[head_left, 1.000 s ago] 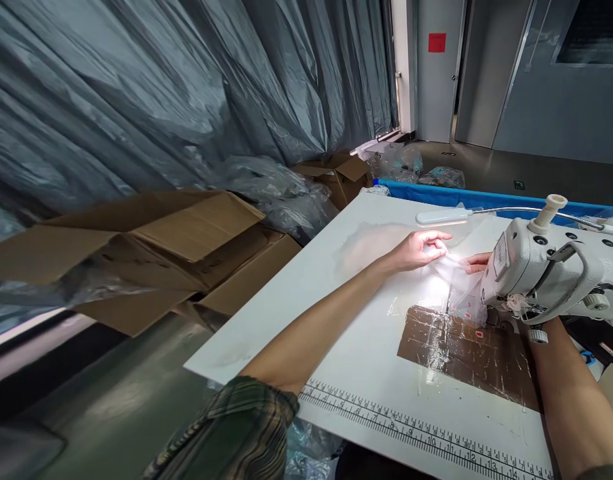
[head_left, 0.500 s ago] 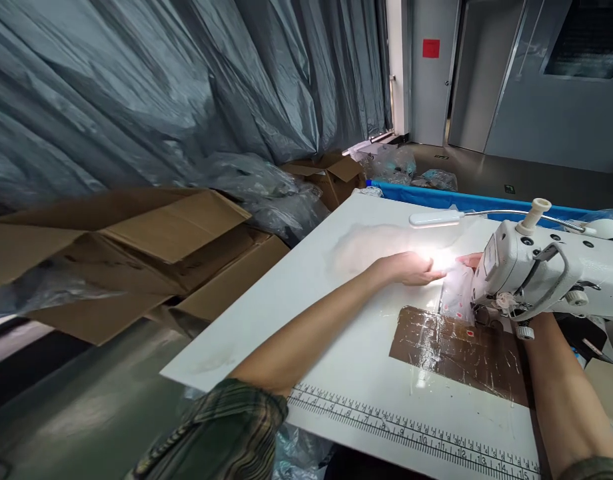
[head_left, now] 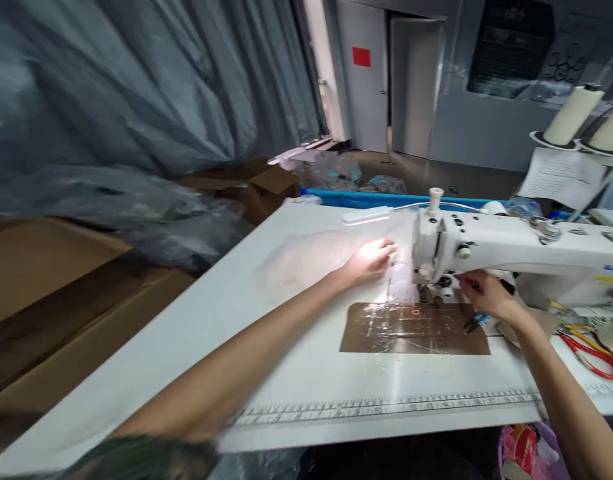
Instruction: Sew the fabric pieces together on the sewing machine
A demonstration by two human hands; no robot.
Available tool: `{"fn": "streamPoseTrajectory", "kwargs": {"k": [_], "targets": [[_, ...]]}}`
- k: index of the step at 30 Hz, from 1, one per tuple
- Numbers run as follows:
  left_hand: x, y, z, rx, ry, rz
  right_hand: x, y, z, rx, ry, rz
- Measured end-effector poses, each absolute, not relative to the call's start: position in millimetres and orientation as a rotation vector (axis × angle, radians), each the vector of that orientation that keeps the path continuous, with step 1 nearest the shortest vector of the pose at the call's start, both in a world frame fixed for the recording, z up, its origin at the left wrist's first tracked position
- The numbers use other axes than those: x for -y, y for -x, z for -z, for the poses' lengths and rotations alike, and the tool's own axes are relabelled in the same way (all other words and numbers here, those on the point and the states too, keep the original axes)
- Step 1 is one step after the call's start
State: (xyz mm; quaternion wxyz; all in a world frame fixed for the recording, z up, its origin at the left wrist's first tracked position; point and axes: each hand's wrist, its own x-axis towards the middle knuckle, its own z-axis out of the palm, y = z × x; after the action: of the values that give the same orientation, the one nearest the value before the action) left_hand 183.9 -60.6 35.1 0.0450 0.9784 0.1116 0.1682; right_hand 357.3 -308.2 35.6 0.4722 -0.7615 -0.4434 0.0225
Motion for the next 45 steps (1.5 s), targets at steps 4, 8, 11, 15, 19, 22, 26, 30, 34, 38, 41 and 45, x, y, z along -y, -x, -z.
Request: {"fn": "streamPoseTrajectory", "kwargs": {"k": [4,8,11,15,19,22,26,30,34,38,41,45], "targets": [[99,-148,-21,0.108,-2.88,-1.059,380,-339,-28,1.071,1.892,-0.037],[158,-145,-11,0.712,-2.656,-1.138,430,-344,-19,0.639,1.879,0.352],[215,-167,-19,0.749,-2.647,-0.964,454,-365,-21,0.383,1.852,0.54],[275,-239,-32,0.742,-2.652,-1.003,460,-402,-31,0.121,1.813,0.674],[319,-324,-36,0.756,-2.854,-0.749,448,-435,-41,-0.014,1.851,0.685],[343,-361,-34,0.571,-3.007,-0.573,438,-450,-46,-0.079,1.896,0.683],[354,-372,-25,0.522,-3.044,-0.585,428,-458,-47,-0.156,1.935,0.698],[354,-372,-16,0.545,-3.044,-0.632,422,-463,-43,-0.22,1.927,0.737],[358,-373,-10,0.533,-3.044,-0.694,417,-465,-41,-0.263,1.918,0.765],[362,-373,-5,0.501,-3.039,-0.756,416,-465,-42,-0.277,1.94,0.768],[363,-373,-4,0.506,-3.029,-0.781,417,-466,-43,-0.265,1.963,0.758],[361,-374,-2,0.523,-3.024,-0.795,418,-466,-45,-0.26,1.992,0.738]]}}
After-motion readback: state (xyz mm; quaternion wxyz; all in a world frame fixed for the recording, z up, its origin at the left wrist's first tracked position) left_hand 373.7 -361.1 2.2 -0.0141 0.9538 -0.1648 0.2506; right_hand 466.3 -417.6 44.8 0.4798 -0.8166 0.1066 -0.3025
